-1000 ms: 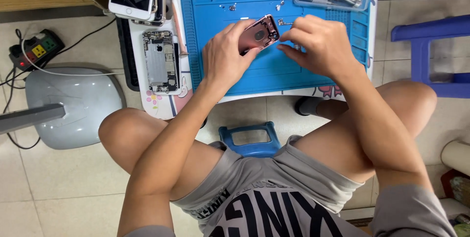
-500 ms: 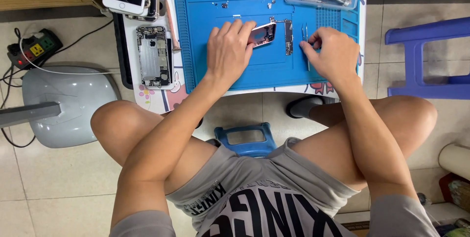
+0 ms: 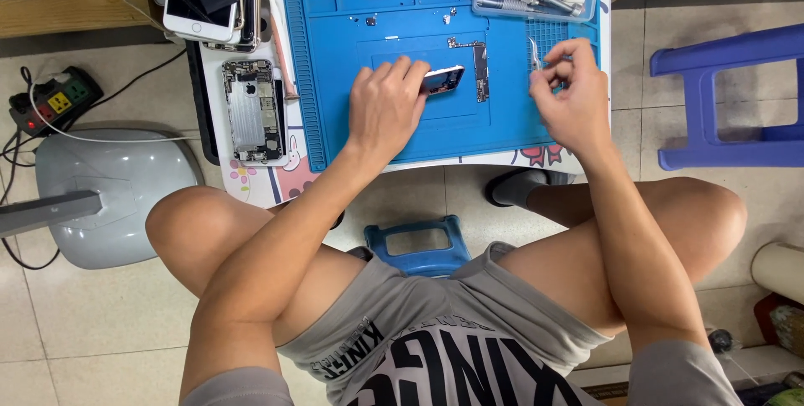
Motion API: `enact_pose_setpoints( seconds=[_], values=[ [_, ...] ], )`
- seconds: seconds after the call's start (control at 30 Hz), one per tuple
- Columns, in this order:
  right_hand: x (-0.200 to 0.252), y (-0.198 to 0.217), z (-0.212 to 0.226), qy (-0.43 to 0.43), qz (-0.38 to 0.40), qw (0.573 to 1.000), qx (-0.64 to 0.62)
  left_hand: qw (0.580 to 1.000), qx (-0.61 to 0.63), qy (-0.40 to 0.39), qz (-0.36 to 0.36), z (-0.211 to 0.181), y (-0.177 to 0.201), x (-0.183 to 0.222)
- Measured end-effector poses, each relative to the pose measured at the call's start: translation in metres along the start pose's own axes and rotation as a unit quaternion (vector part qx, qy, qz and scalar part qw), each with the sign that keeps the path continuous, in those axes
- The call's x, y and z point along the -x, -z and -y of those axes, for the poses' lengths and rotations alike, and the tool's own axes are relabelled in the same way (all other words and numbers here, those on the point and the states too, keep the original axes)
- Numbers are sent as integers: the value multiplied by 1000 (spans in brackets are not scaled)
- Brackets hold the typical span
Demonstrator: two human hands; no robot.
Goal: The person is repairing a smartphone by manipulating its internal components. They use a screwdriver to remove screws and a metal prying tool to detach parts from the phone's frame. The person works on the phone's back casing and internal connectors on a blue work mat.
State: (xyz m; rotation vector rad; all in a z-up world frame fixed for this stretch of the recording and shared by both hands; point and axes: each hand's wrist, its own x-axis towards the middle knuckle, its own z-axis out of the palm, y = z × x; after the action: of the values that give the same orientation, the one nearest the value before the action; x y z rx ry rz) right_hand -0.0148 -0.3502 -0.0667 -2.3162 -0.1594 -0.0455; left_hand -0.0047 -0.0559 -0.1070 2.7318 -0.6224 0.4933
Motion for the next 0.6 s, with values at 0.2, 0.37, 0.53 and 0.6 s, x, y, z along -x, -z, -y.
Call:
enact_pose_setpoints(
  seconds=[0.2,0.37,0.53,0.6],
  values=[
    [-1,14,3,-12,-21,983,-180,1000,-15,0,-4,-1,1,-1],
    [1,15,-12,8,-63,992,-113,1000,-21,3,-12,-1,1,-4],
    [0,9,-64,3,-150,977,-154,1000,-21,-5,-17,0,1,-4],
    [-1,10,-48,14,-148,981,-123,1000,-23,-6,-17,0,1,-4]
  ],
)
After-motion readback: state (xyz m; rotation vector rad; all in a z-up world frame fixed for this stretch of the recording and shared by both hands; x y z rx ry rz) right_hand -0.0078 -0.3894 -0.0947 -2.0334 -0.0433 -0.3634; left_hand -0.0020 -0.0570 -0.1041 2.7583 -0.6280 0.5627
